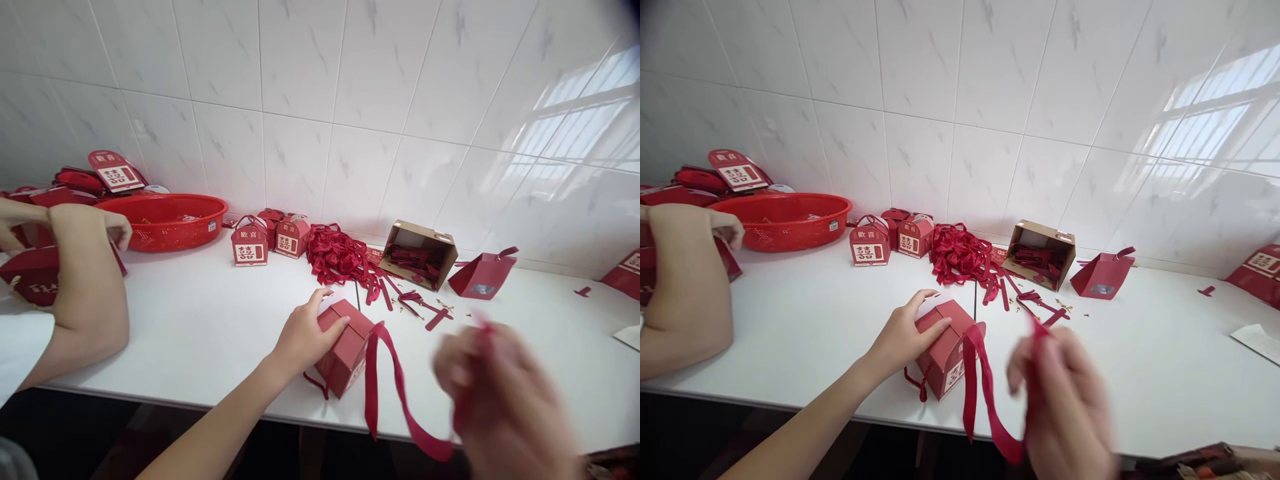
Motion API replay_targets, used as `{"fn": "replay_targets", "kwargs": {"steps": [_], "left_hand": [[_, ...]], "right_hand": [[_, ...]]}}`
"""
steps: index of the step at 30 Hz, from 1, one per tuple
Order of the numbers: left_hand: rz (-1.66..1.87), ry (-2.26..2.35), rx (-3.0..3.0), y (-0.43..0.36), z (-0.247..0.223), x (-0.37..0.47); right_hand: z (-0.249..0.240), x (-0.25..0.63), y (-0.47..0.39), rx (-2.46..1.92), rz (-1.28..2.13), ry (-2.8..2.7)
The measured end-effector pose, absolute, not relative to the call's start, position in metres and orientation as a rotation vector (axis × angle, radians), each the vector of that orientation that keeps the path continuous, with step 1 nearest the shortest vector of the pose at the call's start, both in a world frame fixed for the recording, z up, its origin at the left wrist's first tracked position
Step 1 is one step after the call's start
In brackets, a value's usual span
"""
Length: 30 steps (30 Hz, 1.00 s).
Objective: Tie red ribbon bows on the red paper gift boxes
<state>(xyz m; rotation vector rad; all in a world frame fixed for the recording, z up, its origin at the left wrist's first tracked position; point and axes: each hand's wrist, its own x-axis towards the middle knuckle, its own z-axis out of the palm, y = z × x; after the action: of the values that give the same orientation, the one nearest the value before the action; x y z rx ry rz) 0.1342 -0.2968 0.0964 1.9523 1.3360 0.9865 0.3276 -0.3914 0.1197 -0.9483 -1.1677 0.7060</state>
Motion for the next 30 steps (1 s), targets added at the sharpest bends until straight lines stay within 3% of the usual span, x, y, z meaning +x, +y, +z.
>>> {"fn": "replay_targets", "kwargs": {"steps": [10, 24, 30], "left_hand": [[1.011, 1.001, 1.594, -0.316, 0.093, 0.124], [1.037, 0.969, 1.648, -0.315, 0.093, 0.120], [1.064, 1.050, 1.906, -0.291, 0.100, 0.126]], "right_hand": [[0.110, 0.284, -0.313, -1.231, 1.205, -1.443], [0.114, 0.280, -0.316, -1.312, 1.072, -1.552], [0.120, 0.278, -0.318, -1.263, 0.859, -1.732]]}}
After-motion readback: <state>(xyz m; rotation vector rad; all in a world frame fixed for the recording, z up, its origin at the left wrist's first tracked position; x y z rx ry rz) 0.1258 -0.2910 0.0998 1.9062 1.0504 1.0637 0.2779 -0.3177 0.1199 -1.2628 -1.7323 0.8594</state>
